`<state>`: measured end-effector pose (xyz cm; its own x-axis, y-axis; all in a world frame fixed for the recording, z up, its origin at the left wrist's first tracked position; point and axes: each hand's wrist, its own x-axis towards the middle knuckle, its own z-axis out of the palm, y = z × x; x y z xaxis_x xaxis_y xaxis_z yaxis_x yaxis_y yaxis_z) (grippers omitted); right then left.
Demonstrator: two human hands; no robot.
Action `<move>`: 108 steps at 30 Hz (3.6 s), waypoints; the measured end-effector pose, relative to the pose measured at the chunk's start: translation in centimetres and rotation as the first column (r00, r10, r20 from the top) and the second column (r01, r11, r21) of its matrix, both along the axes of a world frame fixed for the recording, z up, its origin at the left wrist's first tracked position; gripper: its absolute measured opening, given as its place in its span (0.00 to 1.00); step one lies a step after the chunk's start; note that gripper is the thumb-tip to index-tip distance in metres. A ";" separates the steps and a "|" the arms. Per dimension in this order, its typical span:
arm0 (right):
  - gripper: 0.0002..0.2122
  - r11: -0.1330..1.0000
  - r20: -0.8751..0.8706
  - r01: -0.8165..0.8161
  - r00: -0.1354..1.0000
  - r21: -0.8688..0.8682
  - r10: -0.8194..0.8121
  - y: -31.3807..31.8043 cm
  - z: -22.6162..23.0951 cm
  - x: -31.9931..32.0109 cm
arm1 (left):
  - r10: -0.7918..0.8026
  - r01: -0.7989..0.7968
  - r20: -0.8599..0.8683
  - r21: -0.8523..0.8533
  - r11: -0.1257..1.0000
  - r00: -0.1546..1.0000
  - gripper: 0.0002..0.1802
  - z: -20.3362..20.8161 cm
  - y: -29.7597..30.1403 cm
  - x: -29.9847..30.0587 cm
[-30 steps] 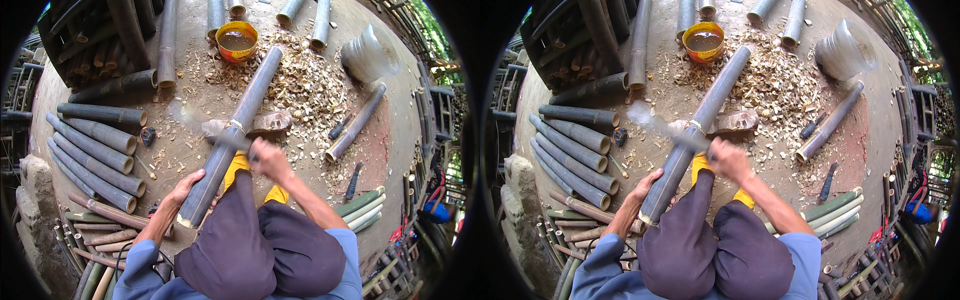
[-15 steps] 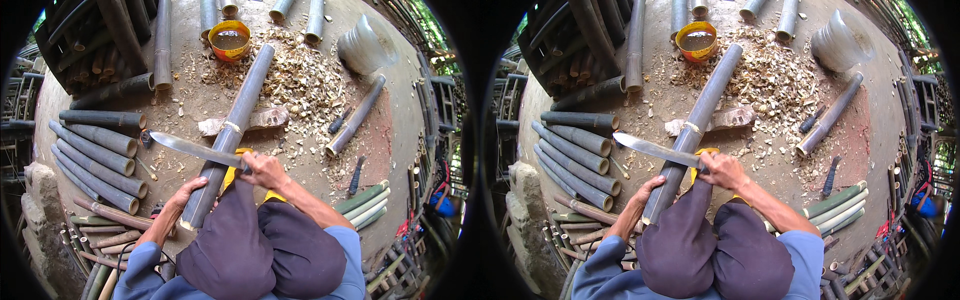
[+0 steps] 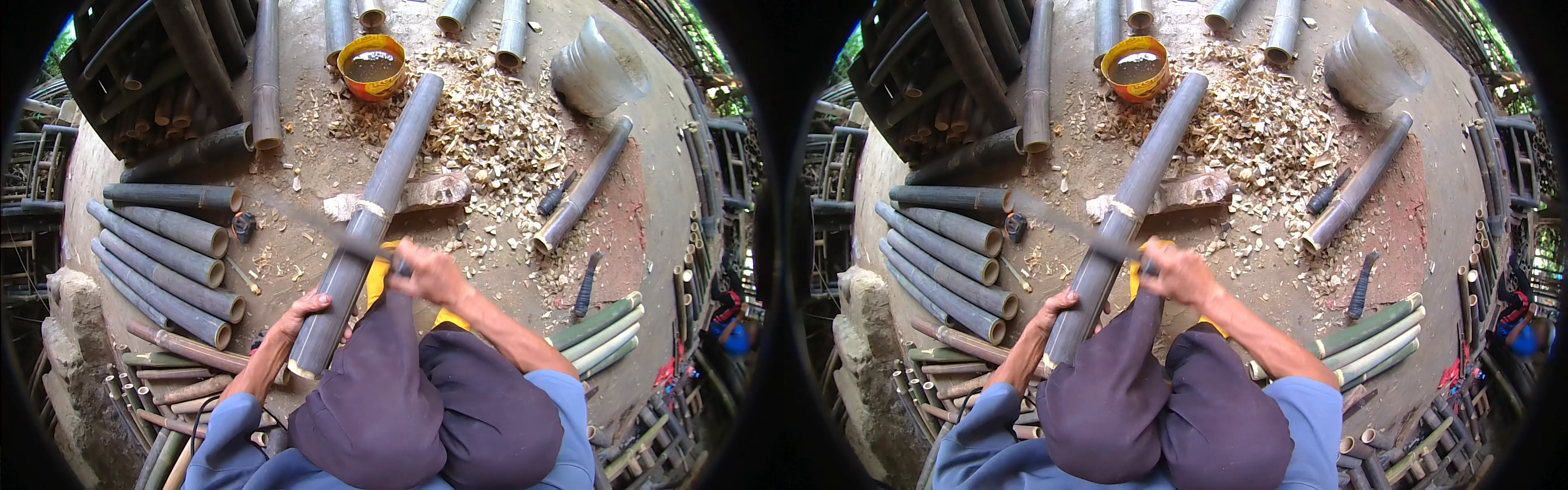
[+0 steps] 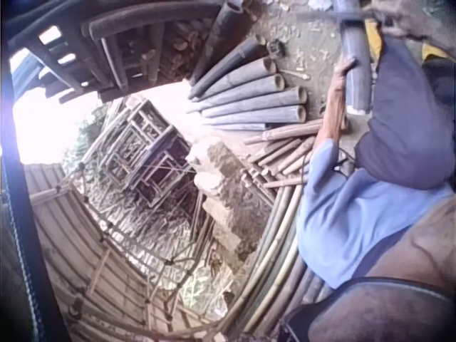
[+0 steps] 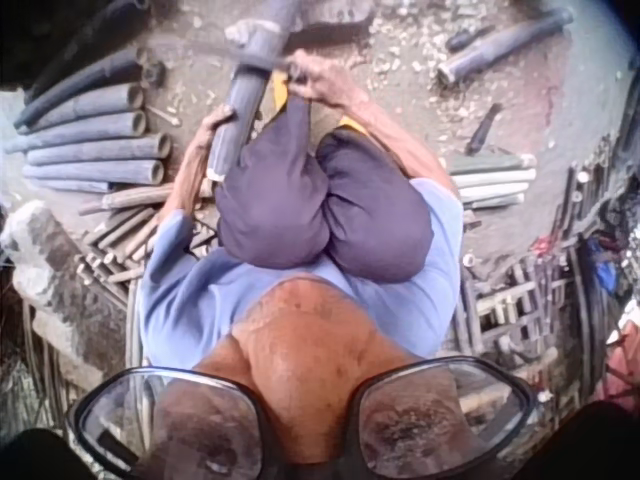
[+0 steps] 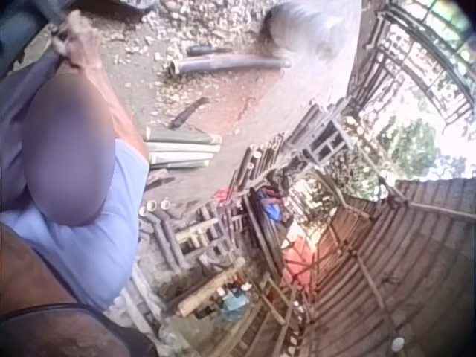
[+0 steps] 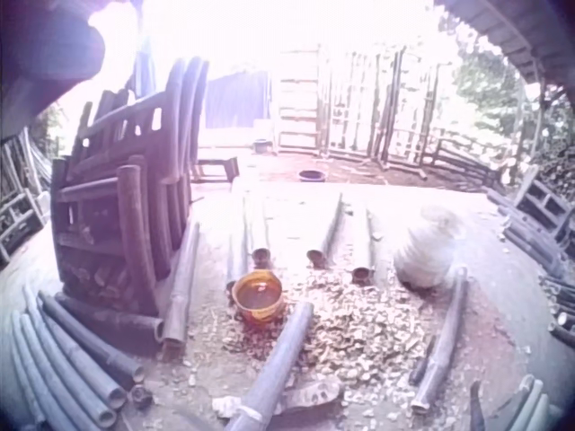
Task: The person shaves the surface of bamboo poles using a machete and a knife, rotating the poles by hand while sitting on the ground.
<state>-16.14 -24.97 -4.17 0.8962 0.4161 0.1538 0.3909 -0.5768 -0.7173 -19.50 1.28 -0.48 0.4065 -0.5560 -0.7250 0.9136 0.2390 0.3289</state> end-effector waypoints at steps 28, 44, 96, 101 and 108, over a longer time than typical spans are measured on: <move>0.16 0.975 -0.078 0.175 0.979 -0.137 -0.187 -2.3 -3.1 2.1 | 0.020 -0.026 -0.082 -0.073 0.997 0.996 0.30 -0.7 -0.3 0.0; 0.14 0.979 0.025 0.095 0.995 -0.183 -0.092 0.1 -2.2 1.1 | 0.042 -0.043 -0.043 -0.027 0.999 0.998 0.34 -1.3 0.8 -1.0; 0.20 0.987 -0.110 0.140 0.983 -0.074 -0.148 0.0 -2.7 2.2 | 0.111 -0.150 -0.142 -0.296 0.943 0.984 0.40 -1.5 -0.6 0.3; 0.15 0.985 -0.145 0.097 0.983 -0.140 -0.117 0.8 -1.6 2.3 | 0.158 -0.168 -0.072 -0.174 0.970 0.985 0.39 -1.9 1.4 -0.7; 0.14 0.985 -0.055 -0.082 0.996 -0.150 0.075 1.2 0.1 0.5 | 0.125 -0.146 -0.119 -0.189 0.971 0.985 0.39 -1.5 0.7 -0.7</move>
